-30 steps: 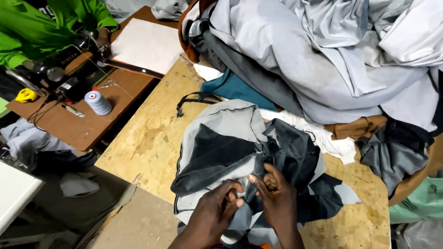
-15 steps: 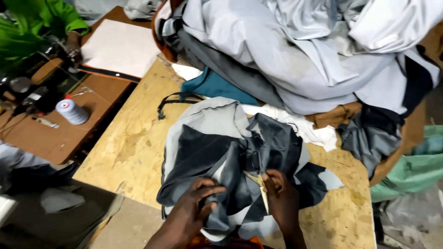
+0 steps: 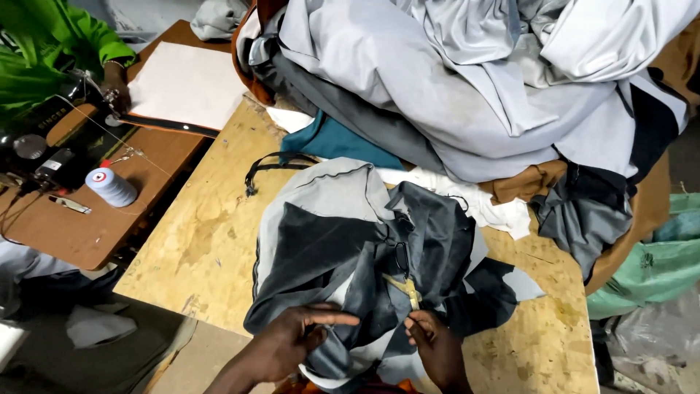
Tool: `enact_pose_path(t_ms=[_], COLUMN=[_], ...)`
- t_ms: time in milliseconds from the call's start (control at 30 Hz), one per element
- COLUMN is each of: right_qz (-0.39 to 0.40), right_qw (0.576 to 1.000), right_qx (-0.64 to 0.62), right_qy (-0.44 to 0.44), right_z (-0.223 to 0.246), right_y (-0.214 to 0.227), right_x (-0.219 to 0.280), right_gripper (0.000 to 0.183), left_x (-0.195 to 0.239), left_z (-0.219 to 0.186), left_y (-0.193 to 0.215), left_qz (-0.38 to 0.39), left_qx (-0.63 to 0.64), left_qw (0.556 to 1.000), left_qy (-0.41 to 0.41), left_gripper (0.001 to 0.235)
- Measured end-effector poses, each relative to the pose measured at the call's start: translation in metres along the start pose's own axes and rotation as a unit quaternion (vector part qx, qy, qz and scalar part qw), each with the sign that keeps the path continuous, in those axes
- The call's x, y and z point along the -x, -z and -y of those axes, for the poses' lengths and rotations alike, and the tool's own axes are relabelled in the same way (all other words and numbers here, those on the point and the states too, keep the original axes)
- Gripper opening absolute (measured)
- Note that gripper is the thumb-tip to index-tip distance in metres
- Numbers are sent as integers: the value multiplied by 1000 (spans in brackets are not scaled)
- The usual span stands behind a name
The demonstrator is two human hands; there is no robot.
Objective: Cutting and trimming fabric pieces using scissors on a workbench
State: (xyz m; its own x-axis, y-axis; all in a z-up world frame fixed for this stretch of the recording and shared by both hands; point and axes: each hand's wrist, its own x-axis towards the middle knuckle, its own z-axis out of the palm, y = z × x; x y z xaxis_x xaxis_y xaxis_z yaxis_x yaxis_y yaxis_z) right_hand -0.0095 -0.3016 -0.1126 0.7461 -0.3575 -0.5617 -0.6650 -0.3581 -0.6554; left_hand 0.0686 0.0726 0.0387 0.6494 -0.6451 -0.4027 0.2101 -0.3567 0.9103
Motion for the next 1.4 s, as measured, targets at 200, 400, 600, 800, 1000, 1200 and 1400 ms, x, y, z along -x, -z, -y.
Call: enact_pose_path(t_ms=[200,400,600,800,1000,1200,1400], right_qz=[-109,-173,-175,-149,-53,11,-43], right_qw=[983,917,872,880,965,996,995], right_qx=[141,197,278,277,221,-84,-84], right_qy=[53,300,362,357,133,10,-42], right_z=[-36,-92,-139,-114,-114,-120,12], right_y=[-4,-19,-33,-22,-13,-17,10], right_x=[-42,-136,-215,-222,-187,-141,14], right_gripper=[40,30,58,54,33,49,45], left_x=[16,28,29,37,35,30,19], left_z=[-12,-9,0,-10,-2,-9,-3], left_y=[6,-1,-6,-12,-13,-9,-4], left_qz=[37,63,41,19,-10,-5,8], left_qx=[-35,42,55,62,66,55,63], left_qw=[998,997,997,998,998,998,998], left_qy=[32,-25,-33,21,3,8,-1], left_gripper=[67,108,87,90,93,96,97])
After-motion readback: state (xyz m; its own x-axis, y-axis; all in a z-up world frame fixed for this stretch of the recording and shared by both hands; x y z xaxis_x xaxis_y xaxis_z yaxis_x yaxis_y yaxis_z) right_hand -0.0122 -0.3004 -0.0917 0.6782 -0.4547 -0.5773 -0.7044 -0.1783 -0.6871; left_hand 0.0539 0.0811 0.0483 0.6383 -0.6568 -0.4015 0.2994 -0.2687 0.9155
